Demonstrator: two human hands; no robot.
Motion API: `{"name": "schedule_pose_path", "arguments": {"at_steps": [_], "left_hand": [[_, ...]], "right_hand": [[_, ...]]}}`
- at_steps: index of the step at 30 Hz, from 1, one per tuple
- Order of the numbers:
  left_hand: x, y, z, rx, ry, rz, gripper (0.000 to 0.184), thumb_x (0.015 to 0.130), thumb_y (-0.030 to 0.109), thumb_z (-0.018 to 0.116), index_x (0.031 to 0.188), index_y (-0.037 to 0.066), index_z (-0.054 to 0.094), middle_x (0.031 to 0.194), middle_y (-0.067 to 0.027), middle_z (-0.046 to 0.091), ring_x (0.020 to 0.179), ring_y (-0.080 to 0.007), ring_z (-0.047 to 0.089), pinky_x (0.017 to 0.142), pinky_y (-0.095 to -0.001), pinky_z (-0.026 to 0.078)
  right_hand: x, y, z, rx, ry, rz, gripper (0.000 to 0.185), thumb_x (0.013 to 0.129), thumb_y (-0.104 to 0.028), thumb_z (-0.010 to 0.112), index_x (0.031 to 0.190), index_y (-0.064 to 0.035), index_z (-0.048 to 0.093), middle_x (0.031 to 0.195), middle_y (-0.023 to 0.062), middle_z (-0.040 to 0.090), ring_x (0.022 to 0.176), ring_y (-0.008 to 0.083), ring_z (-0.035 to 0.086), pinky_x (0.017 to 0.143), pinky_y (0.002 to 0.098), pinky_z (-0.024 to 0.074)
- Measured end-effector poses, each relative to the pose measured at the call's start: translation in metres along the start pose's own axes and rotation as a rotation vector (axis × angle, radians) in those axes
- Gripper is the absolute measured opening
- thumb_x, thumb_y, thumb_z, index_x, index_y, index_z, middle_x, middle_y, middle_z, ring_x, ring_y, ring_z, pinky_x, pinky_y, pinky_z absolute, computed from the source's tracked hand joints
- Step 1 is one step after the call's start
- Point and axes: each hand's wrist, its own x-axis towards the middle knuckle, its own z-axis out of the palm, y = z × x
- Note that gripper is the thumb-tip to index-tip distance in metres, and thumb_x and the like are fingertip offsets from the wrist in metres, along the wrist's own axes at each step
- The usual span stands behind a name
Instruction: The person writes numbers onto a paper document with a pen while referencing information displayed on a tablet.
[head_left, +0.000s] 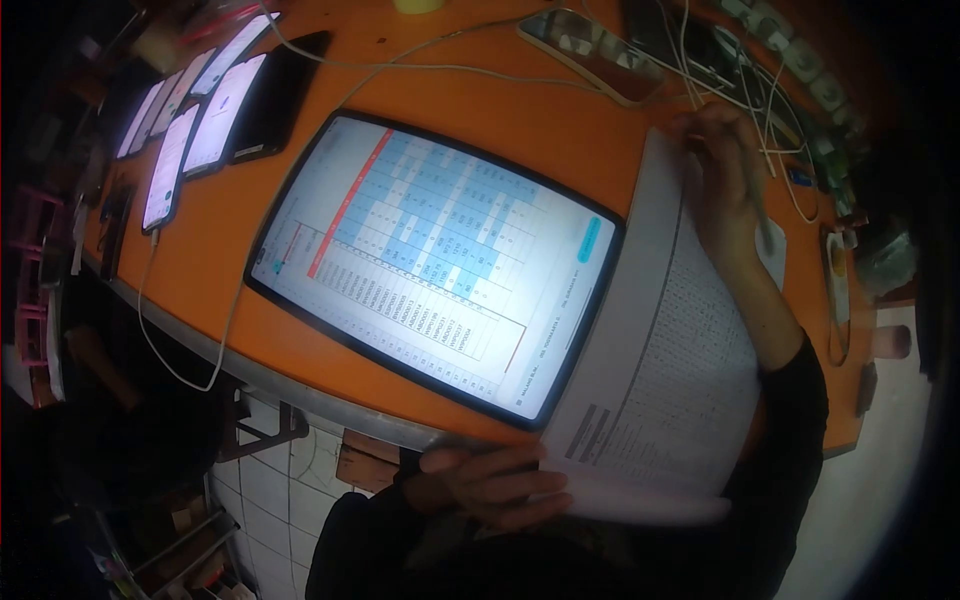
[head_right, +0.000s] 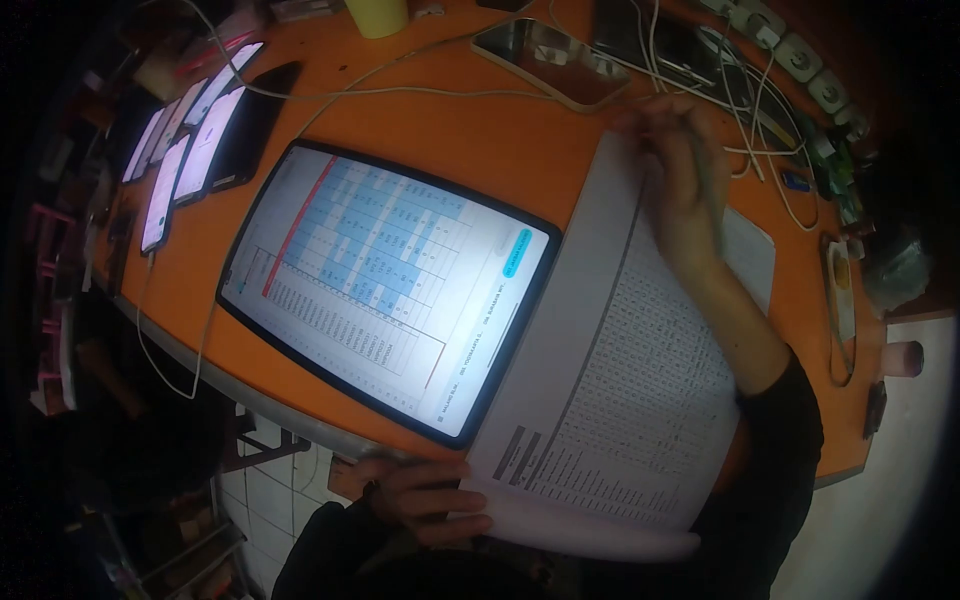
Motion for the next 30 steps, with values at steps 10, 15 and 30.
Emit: {"name": "schedule_pose_path", "arguments": {"at_steps": [10, 15, 30], "left_hand": [[-0.001, -0.003, 0.003, -0.024, 0.044, 0.027, 0.026, 0.073, 0.045, 0.061, 0.094, 0.031, 0.054, 0.097, 0.01, 0.057, 0.091, -0.0056, 0.055, 0.097, -0.0368, 0.01], [-0.004, -0.002, 0.002, -0.041, 0.014, 0.025, 0.025, 0.073, 0.043, 0.061, 0.094, 0.03, 0.055, 0.096, 0.0094, 0.058, 0.091, -0.0073, 0.056, 0.099, -0.0373, 0.007], [-0.002, -0.002, 0.0, -0.069, -0.003, 0.016, 0.024, 0.077, 0.042, 0.058, 0.096, 0.028, 0.053, 0.097, 0.0077, 0.055, 0.092, -0.0088, 0.054, 0.09, -0.0299, 0.02]], "right_hand": [[-0.046, -0.037, 0.047, -0.634, -0.714, -0.482, 0.037, 0.069, -0.026, 0.067, 0.093, -0.0093, 0.046, 0.11, 0.0107, 0.054, 0.119, 0.0329, 0.03, 0.089, 0.0497, 0.0188], [-0.047, -0.045, 0.048, -0.68, -0.816, -0.438, 0.037, 0.068, -0.034, 0.069, 0.083, -0.0084, 0.047, 0.112, 0.0112, 0.054, 0.119, 0.0339, 0.03, 0.087, 0.0515, 0.0177], [-0.048, -0.041, 0.048, -0.585, -0.887, -0.554, 0.044, 0.067, -0.048, 0.067, 0.073, -0.0111, 0.045, 0.108, 0.0076, 0.058, 0.117, 0.031, 0.034, 0.086, 0.0485, 0.0168]]}}
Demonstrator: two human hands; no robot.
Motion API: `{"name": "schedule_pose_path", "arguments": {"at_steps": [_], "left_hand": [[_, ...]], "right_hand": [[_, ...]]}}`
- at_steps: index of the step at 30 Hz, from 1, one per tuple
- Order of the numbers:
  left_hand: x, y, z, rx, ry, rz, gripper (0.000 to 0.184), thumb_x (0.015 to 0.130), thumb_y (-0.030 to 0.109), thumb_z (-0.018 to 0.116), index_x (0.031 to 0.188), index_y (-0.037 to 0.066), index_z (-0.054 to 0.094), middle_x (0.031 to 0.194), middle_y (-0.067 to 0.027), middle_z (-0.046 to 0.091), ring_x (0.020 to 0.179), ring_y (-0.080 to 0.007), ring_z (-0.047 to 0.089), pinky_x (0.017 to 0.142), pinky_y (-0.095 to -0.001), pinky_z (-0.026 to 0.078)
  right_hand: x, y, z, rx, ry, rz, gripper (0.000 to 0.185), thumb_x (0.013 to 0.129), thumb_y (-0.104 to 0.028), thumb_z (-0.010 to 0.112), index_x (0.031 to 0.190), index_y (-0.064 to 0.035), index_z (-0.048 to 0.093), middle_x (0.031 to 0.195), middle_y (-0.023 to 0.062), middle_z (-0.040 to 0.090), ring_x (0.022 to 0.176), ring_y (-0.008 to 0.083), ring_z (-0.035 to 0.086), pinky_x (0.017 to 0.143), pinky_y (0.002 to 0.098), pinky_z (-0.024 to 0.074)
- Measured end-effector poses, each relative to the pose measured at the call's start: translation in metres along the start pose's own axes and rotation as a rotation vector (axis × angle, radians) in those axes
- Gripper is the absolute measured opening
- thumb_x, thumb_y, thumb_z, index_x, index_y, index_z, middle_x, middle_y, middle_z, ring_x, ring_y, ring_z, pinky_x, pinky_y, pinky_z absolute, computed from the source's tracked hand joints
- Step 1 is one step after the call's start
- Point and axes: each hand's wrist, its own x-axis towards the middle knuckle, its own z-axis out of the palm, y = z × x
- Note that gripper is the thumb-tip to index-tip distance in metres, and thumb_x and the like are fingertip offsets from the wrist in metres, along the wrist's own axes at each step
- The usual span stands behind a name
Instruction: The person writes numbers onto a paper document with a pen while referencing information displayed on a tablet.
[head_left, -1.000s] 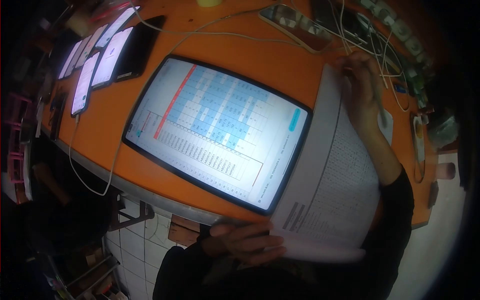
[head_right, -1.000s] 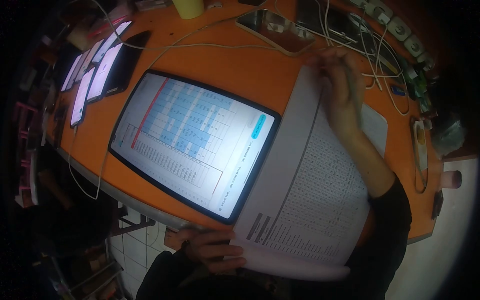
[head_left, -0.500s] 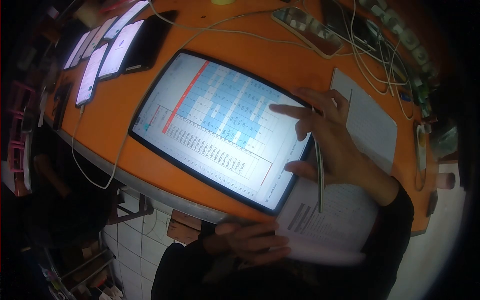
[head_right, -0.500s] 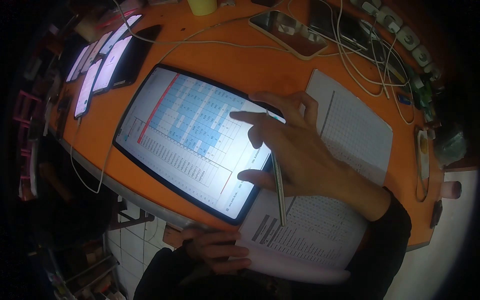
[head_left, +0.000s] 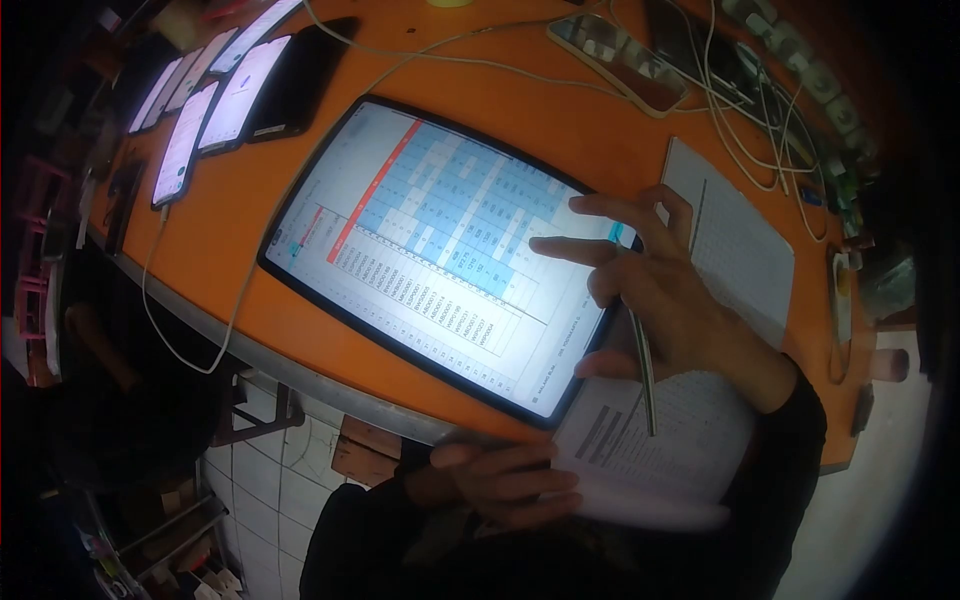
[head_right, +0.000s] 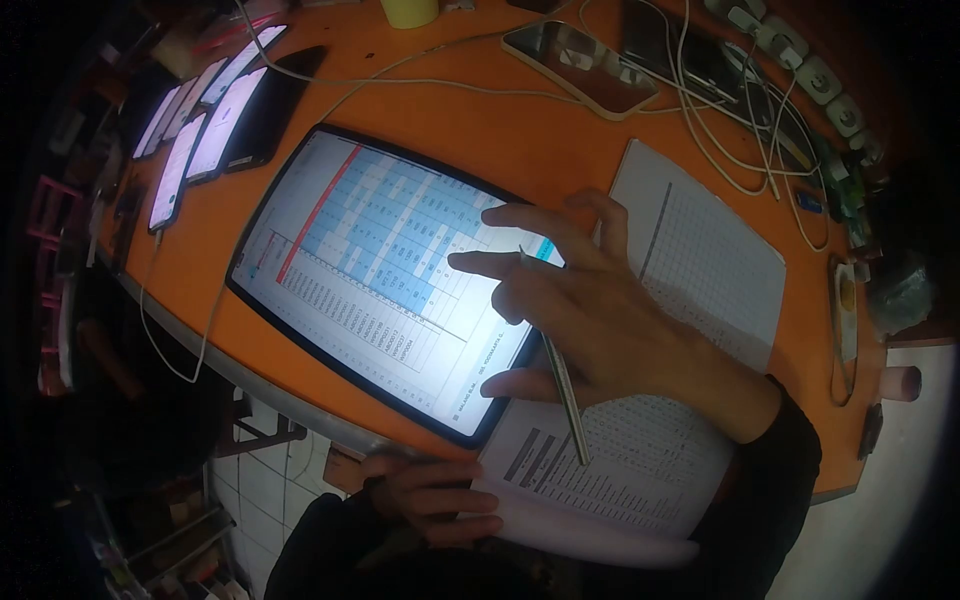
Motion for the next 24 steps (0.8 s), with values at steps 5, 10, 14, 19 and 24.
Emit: {"name": "schedule_pose_path", "arguments": {"at_steps": [5, 10, 14, 19, 24], "left_hand": [[0.0031, -0.0004, 0.0012, -0.012, 0.016, 0.011, 0.026, 0.079, 0.041, 0.058, 0.098, 0.025, 0.053, 0.097, 0.0056, 0.053, 0.092, -0.0127, 0.053, 0.083, -0.0218, 0.035], [0.0017, 0.0005, -0.0024, -0.009, -0.032, 0.001, 0.025, 0.077, 0.04, 0.059, 0.098, 0.026, 0.053, 0.098, 0.007, 0.053, 0.093, -0.012, 0.053, 0.087, -0.0246, 0.033], [-0.001, 0.0012, 0.0003, 0.01, 0.001, -0.008, 0.026, 0.075, 0.041, 0.059, 0.097, 0.028, 0.054, 0.099, 0.0099, 0.056, 0.093, -0.0057, 0.054, 0.09, -0.0349, 0.015], [0.0009, 0.0009, 0.0, 0.019, 0.002, -0.01, 0.023, 0.076, 0.038, 0.06, 0.096, 0.03, 0.053, 0.096, 0.0092, 0.054, 0.092, -0.0102, 0.054, 0.101, -0.037, 0.01], [-0.0013, 0.0008, 0.0029, 0.019, 0.024, -0.002, 0.021, 0.076, 0.038, 0.059, 0.095, 0.03, 0.054, 0.096, 0.0088, 0.054, 0.092, -0.0097, 0.055, 0.101, -0.0372, 0.01]], "right_hand": [[0.0004, -0.0018, -0.0009, 0.003, -0.025, -0.017, 0.044, 0.067, -0.049, 0.067, 0.07, -0.0108, 0.045, 0.108, 0.0073, 0.058, 0.117, 0.0302, 0.034, 0.086, 0.0485, 0.0168], [0.0007, -0.0035, -0.0022, 0.026, -0.065, -0.031, 0.045, 0.067, -0.05, 0.067, 0.067, -0.0108, 0.046, 0.112, 0.0054, 0.056, 0.116, 0.0296, 0.035, 0.086, 0.0487, 0.0169], [0.0003, -0.0031, -0.0012, 0.045, -0.058, -0.047, 0.045, 0.066, -0.05, 0.067, 0.066, -0.0111, 0.046, 0.114, 0.0047, 0.055, 0.116, 0.0293, 0.035, 0.086, 0.0487, 0.0175], [0.0003, -0.0045, -0.0026, 0.032, -0.129, -0.042, 0.049, 0.06, -0.052, 0.069, 0.067, -0.0128, 0.041, 0.118, 0.0044, 0.054, 0.12, 0.0293, 0.03, 0.089, 0.0506, 0.0149], [0.0002, -0.005, -0.0034, 0.023, -0.14, -0.058, 0.048, 0.061, -0.053, 0.069, 0.067, -0.0136, 0.041, 0.118, 0.0039, 0.055, 0.12, 0.0294, 0.031, 0.089, 0.0504, 0.0149]]}}
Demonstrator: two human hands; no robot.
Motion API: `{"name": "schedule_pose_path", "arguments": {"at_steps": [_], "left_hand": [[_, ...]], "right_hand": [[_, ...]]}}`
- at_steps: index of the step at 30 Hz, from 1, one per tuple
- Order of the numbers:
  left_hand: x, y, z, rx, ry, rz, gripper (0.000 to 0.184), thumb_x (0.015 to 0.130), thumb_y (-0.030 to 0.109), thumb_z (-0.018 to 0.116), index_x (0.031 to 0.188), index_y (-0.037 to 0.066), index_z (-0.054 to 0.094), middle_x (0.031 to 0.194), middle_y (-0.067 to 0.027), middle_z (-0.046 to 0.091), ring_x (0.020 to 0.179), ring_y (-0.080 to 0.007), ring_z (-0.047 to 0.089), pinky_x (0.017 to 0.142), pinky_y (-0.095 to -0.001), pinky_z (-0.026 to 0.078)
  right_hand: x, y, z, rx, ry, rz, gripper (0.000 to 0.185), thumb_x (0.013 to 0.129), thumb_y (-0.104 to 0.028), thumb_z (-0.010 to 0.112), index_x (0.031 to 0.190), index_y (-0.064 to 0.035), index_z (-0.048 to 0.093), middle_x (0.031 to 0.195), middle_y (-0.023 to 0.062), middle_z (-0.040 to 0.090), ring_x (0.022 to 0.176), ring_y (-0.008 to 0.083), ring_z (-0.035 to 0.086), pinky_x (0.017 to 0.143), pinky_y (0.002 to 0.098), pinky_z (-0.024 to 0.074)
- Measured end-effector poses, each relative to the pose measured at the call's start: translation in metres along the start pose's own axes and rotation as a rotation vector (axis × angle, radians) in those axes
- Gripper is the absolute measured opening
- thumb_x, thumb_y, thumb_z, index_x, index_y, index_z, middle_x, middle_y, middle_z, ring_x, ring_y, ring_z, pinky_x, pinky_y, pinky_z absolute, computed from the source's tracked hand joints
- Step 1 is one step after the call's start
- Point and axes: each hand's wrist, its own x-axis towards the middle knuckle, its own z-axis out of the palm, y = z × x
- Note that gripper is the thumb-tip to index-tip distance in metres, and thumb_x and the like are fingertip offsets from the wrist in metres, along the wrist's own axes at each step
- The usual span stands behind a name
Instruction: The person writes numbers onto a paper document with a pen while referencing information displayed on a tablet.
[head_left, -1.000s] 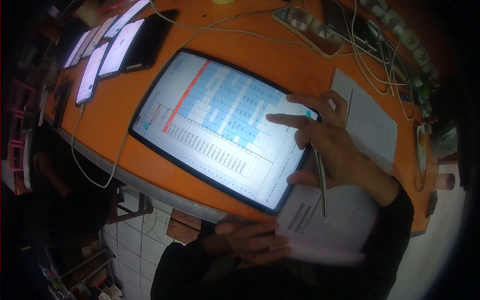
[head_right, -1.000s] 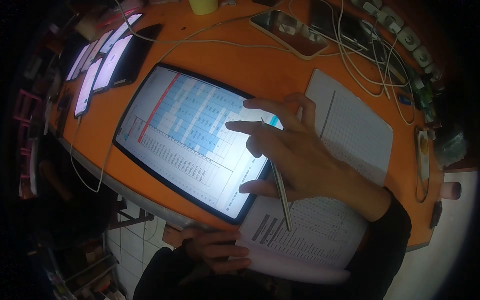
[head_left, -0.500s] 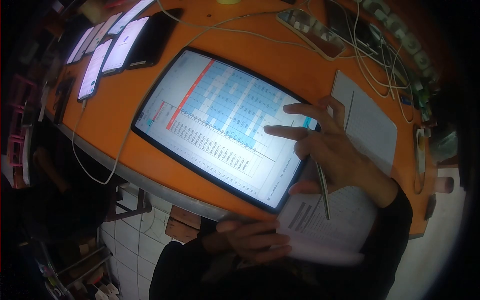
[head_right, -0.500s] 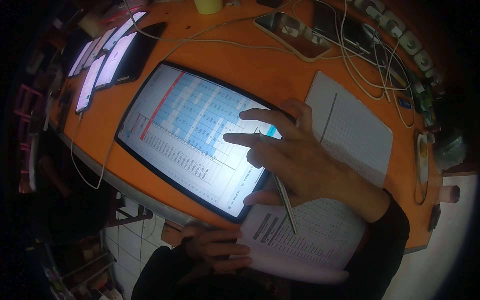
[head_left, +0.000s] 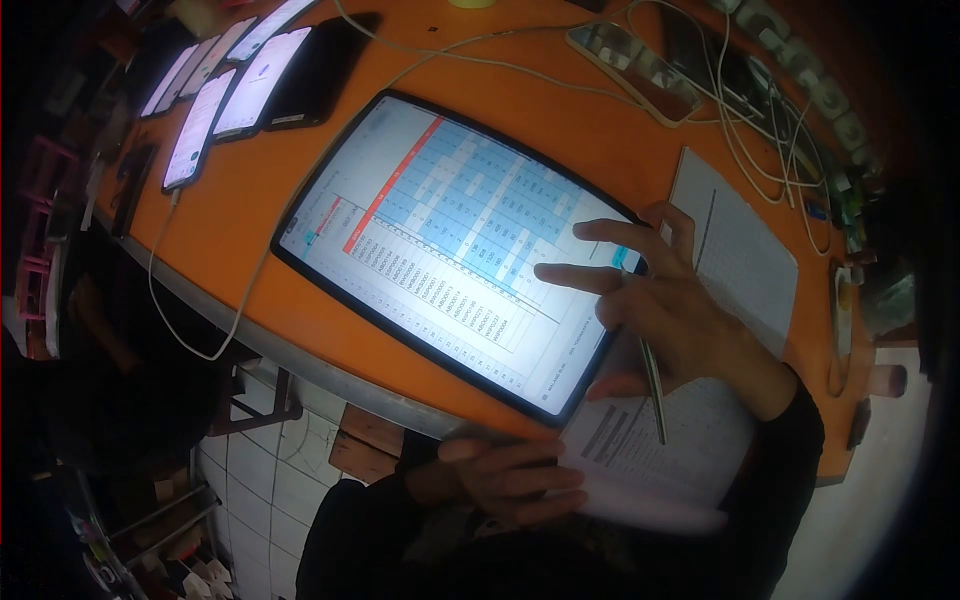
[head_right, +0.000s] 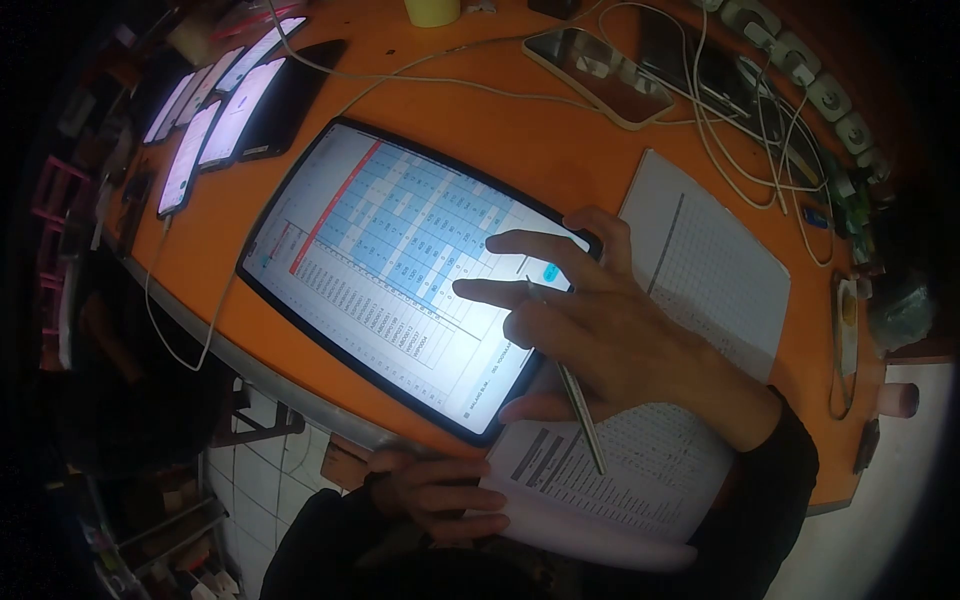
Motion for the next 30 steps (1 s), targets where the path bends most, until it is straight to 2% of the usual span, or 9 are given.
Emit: {"name": "schedule_pose_path", "arguments": {"at_steps": [8, 11, 12, 16, 20, 22, 24, 28, 30], "left_hand": [[0.003, 0.002, 0.002, -0.009, 0.042, -0.023, 0.021, 0.076, 0.038, 0.059, 0.094, 0.03, 0.055, 0.094, 0.0089, 0.054, 0.09, -0.0096, 0.054, 0.1, -0.0369, 0.012], [0.003, 0.001, 0.002, -0.018, 0.027, -0.016, 0.022, 0.075, 0.038, 0.061, 0.095, 0.03, 0.054, 0.094, 0.0092, 0.054, 0.092, -0.0089, 0.054, 0.099, -0.0368, 0.014], [0.001, 0.002, 0.003, -0.009, 0.031, -0.023, 0.024, 0.074, 0.038, 0.062, 0.096, 0.03, 0.053, 0.095, 0.0095, 0.054, 0.092, -0.0085, 0.053, 0.099, -0.0366, 0.014], [0.002, 0.002, 0.003, 0.032, 0.038, -0.021, 0.029, 0.072, 0.037, 0.064, 0.098, 0.031, 0.052, 0.097, 0.0106, 0.052, 0.094, -0.0079, 0.052, 0.098, -0.0362, 0.015], [0.001, 0.0, -0.002, -0.013, -0.033, -0.003, 0.027, 0.072, 0.037, 0.065, 0.094, 0.033, 0.051, 0.096, 0.0113, 0.05, 0.092, -0.0078, 0.052, 0.099, -0.0372, 0.013], [0.003, 0.001, 0.001, 0.047, 0.045, -0.016, 0.018, 0.079, 0.043, 0.053, 0.093, 0.032, 0.054, 0.094, 0.013, 0.055, 0.09, -0.004, 0.054, 0.094, -0.0354, 0.014], [0.004, 0.0, -0.001, 0.014, -0.001, -0.005, 0.018, 0.079, 0.045, 0.054, 0.093, 0.034, 0.053, 0.092, 0.0136, 0.055, 0.089, -0.0035, 0.054, 0.094, -0.0354, 0.015], [0.002, 0.0, 0.004, 0.058, 0.069, 0.003, 0.019, 0.077, 0.048, 0.055, 0.091, 0.035, 0.053, 0.091, 0.0143, 0.054, 0.089, -0.0027, 0.054, 0.094, -0.0354, 0.015], [0.002, 0.0, 0.002, 0.073, 0.062, 0.011, 0.02, 0.076, 0.049, 0.056, 0.091, 0.035, 0.053, 0.091, 0.0145, 0.054, 0.089, -0.0025, 0.053, 0.095, -0.0356, 0.015]], "right_hand": [[0.0, 0.001, -0.001, -0.012, -0.014, -0.013, 0.05, 0.061, -0.056, 0.067, 0.071, -0.0142, 0.04, 0.117, 0.0047, 0.055, 0.12, 0.0293, 0.03, 0.091, 0.0501, 0.0119], [0.0, 0.007, 0.002, -0.043, 0.108, -0.042, 0.047, 0.072, -0.056, 0.058, 0.082, -0.0113, 0.045, 0.12, 0.0097, 0.052, 0.112, 0.0289, 0.042, 0.085, 0.047, 0.024], [0.0, 0.013, 0.014, 0.239, 0.415, -0.011, 0.048, 0.076, -0.056, 0.053, 0.087, -0.0106, 0.044, 0.114, 0.0121, 0.053, 0.107, 0.0275, 0.045, 0.081, 0.042, 0.029], [-0.017, 0.026, -0.008, 0.664, 0.956, 0.203, 0.044, 0.087, -0.05, 0.038, 0.096, -0.0076, 0.04, 0.094, 0.0139, 0.053, 0.086, 0.0221, 0.054, 0.071, 0.032, 0.0403], [-0.044, 0.032, -0.035, 0.672, 0.823, 0.34, 0.034, 0.091, -0.039, 0.036, 0.093, -0.006, 0.043, 0.089, 0.0088, 0.048, 0.081, 0.017, 0.051, 0.068, 0.0314, 0.0427], [-0.048, 0.031, -0.029, 0.689, 0.883, 0.456, 0.018, 0.09, -0.023, 0.045, 0.086, -0.006, 0.046, 0.085, 0.0081, 0.049, 0.07, 0.012, 0.051, 0.06, 0.0278, 0.0446], [-0.06, 0.036, -0.022, 0.676, 0.848, 0.484, 0.01, 0.086, -0.015, 0.051, 0.082, -0.0066, 0.046, 0.08, 0.0066, 0.05, 0.064, 0.0104, 0.051, 0.055, 0.0247, 0.043], [-0.07, 0.04, -0.02, 0.803, 0.639, 0.545, 0.022, 0.073, 0.008, 0.061, 0.074, -0.0082, 0.045, 0.069, 0.0034, 0.053, 0.057, 0.0069, 0.052, 0.05, 0.0177, 0.0427], [-0.065, 0.035, -0.021, 0.776, 0.623, 0.702, 0.024, 0.072, 0.008, 0.062, 0.069, -0.0089, 0.045, 0.065, 0.002, 0.052, 0.057, 0.0055, 0.052, 0.05, 0.0176, 0.0422]]}}
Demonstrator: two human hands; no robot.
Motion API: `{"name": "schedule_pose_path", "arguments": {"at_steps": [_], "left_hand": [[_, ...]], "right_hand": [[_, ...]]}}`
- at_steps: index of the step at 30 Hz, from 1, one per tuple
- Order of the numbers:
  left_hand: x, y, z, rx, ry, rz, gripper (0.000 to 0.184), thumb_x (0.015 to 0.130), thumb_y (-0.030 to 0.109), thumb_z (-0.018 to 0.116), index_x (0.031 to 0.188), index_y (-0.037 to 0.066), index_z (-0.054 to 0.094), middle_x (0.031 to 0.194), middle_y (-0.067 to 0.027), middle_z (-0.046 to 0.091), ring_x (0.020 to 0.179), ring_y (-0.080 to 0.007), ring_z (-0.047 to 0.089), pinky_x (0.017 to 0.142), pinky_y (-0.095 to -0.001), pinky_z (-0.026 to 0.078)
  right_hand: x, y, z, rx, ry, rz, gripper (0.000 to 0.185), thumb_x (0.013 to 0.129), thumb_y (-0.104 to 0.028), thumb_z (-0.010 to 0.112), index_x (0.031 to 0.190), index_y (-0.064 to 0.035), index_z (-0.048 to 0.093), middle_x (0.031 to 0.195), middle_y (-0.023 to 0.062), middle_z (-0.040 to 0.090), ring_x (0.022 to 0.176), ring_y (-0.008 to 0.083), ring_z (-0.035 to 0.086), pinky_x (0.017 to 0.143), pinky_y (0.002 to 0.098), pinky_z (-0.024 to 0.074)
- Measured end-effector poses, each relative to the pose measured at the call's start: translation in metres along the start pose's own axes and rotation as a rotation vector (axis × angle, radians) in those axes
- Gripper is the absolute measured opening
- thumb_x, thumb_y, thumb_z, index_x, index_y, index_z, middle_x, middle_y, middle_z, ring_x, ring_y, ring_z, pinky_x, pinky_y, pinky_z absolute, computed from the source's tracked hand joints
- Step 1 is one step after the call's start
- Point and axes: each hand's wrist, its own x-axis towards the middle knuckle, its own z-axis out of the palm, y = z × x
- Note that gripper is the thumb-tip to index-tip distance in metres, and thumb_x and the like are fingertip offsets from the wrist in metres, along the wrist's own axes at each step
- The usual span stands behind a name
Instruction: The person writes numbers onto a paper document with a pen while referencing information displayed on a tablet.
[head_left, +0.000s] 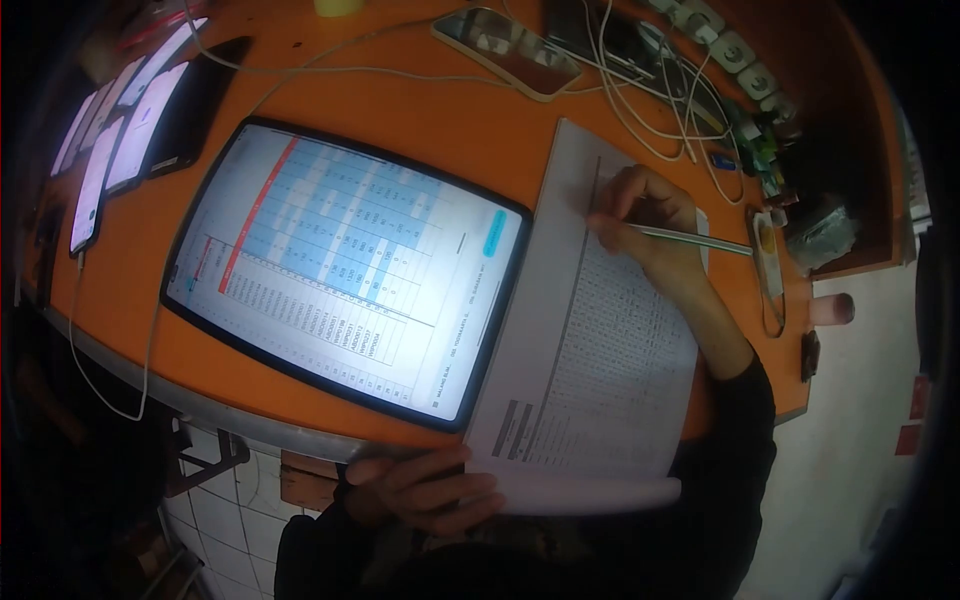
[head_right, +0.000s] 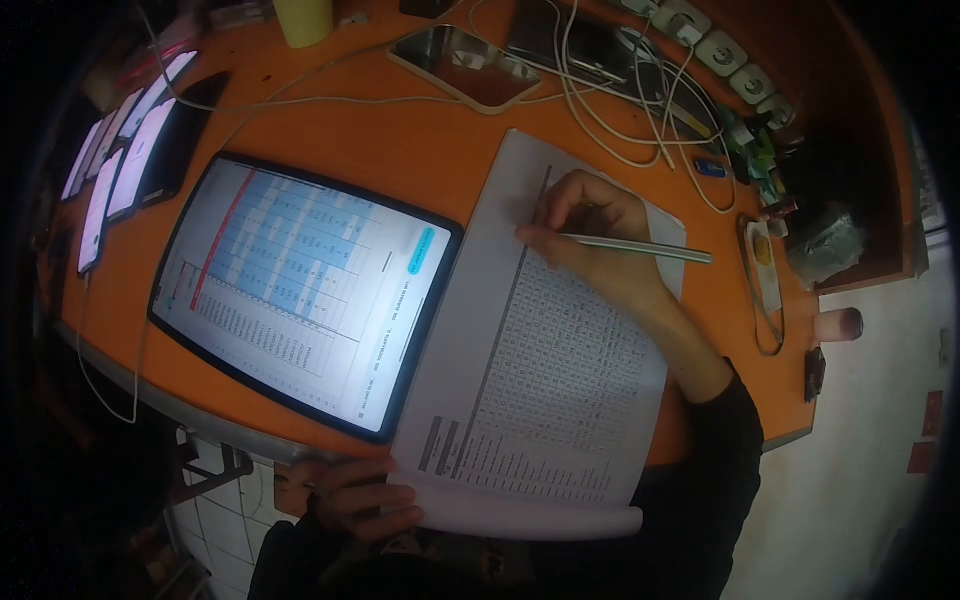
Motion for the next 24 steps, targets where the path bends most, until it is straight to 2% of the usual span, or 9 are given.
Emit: {"name": "schedule_pose_path", "arguments": {"at_steps": [2, 5, 8, 12, 14, 18, 21, 23, 24], "left_hand": [[0.002, 0.001, -0.002, -0.003, -0.024, -0.014, 0.02, 0.076, 0.049, 0.056, 0.091, 0.036, 0.053, 0.09, 0.0146, 0.053, 0.089, -0.0025, 0.053, 0.097, -0.0362, 0.014], [-0.001, -0.001, -0.001, -0.002, -0.03, 0.006, 0.021, 0.076, 0.049, 0.056, 0.091, 0.036, 0.052, 0.09, 0.0148, 0.053, 0.089, -0.0025, 0.053, 0.098, -0.0366, 0.012], [0.0, -0.002, -0.002, 0.005, -0.044, 0.017, 0.02, 0.076, 0.049, 0.056, 0.091, 0.036, 0.052, 0.089, 0.0149, 0.053, 0.089, -0.003, 0.053, 0.098, -0.0365, 0.012], [0.0, 0.0, -0.001, 0.001, -0.035, -0.01, 0.019, 0.077, 0.048, 0.056, 0.09, 0.035, 0.052, 0.09, 0.0153, 0.053, 0.089, -0.0035, 0.054, 0.099, -0.0362, 0.012], [-0.001, -0.003, 0.005, 0.008, 0.058, 0.034, 0.019, 0.076, 0.047, 0.057, 0.09, 0.035, 0.052, 0.09, 0.0155, 0.054, 0.089, -0.0034, 0.054, 0.097, -0.0361, 0.013], [0.0, -0.003, -0.001, 0.012, 0.007, 0.003, 0.019, 0.075, 0.047, 0.057, 0.089, 0.034, 0.053, 0.091, 0.0143, 0.055, 0.088, -0.0035, 0.054, 0.097, -0.0359, 0.012], [0.002, -0.004, -0.006, -0.013, -0.064, 0.038, 0.018, 0.076, 0.046, 0.056, 0.088, 0.033, 0.054, 0.092, 0.0125, 0.056, 0.088, -0.0042, 0.055, 0.098, -0.0361, 0.01], [-0.004, -0.001, -0.003, -0.026, -0.06, 0.001, 0.03, 0.071, 0.033, 0.067, 0.096, 0.035, 0.05, 0.095, 0.0117, 0.05, 0.092, -0.0072, 0.053, 0.094, -0.0365, 0.017], [-0.003, 0.0, -0.003, -0.021, -0.062, 0.0, 0.03, 0.071, 0.033, 0.067, 0.096, 0.035, 0.05, 0.095, 0.0117, 0.05, 0.092, -0.0072, 0.053, 0.094, -0.0365, 0.017]], "right_hand": [[0.004, 0.005, -0.002, -0.064, -0.047, -0.146, 0.028, 0.071, 0.007, 0.063, 0.062, -0.0095, 0.043, 0.059, 0.001, 0.051, 0.052, 0.0037, 0.05, 0.044, 0.0167, 0.0389], [0.003, 0.004, -0.006, -0.091, 0.014, -0.032, 0.033, 0.071, 0.005, 0.065, 0.056, -0.0106, 0.039, 0.051, -0.0004, 0.049, 0.043, 0.0024, 0.047, 0.038, 0.0156, 0.0348], [0.004, 0.006, -0.007, -0.224, 0.04, -0.048, 0.036, 0.071, 0.003, 0.065, 0.054, -0.0113, 0.038, 0.045, -0.001, 0.047, 0.036, 0.0023, 0.043, 0.033, 0.0153, 0.031], [0.004, 0.003, -0.004, -0.171, 0.034, 0.009, 0.037, 0.072, 0.001, 0.065, 0.052, -0.0116, 0.036, 0.044, -0.0007, 0.047, 0.036, 0.0023, 0.044, 0.033, 0.0155, 0.0308], [0.005, 0.004, -0.006, -0.184, 0.026, 0.009, 0.037, 0.072, 0.001, 0.065, 0.053, -0.0112, 0.036, 0.046, -0.0005, 0.047, 0.037, 0.0025, 0.044, 0.032, 0.016, 0.0311], [0.005, 0.006, -0.002, -0.149, 0.025, -0.023, 0.037, 0.072, 0.002, 0.065, 0.054, -0.0112, 0.035, 0.047, -0.0004, 0.047, 0.037, 0.0027, 0.044, 0.032, 0.0163, 0.0312], [0.005, 0.006, 0.0, -0.266, 0.055, -0.058, 0.038, 0.073, 0.004, 0.063, 0.054, -0.0111, 0.034, 0.047, 0.0006, 0.047, 0.036, 0.0035, 0.043, 0.031, 0.0165, 0.0302], [0.005, 0.002, 0.004, -0.262, 0.062, -0.046, 0.037, 0.073, 0.004, 0.063, 0.054, -0.011, 0.034, 0.046, 0.0006, 0.047, 0.036, 0.0035, 0.042, 0.031, 0.0164, 0.03], [0.005, 0.001, 0.004, -0.275, 0.084, -0.028, 0.037, 0.073, 0.005, 0.062, 0.054, -0.0108, 0.034, 0.046, 0.0006, 0.046, 0.036, 0.0036, 0.042, 0.031, 0.0164, 0.0298]]}}
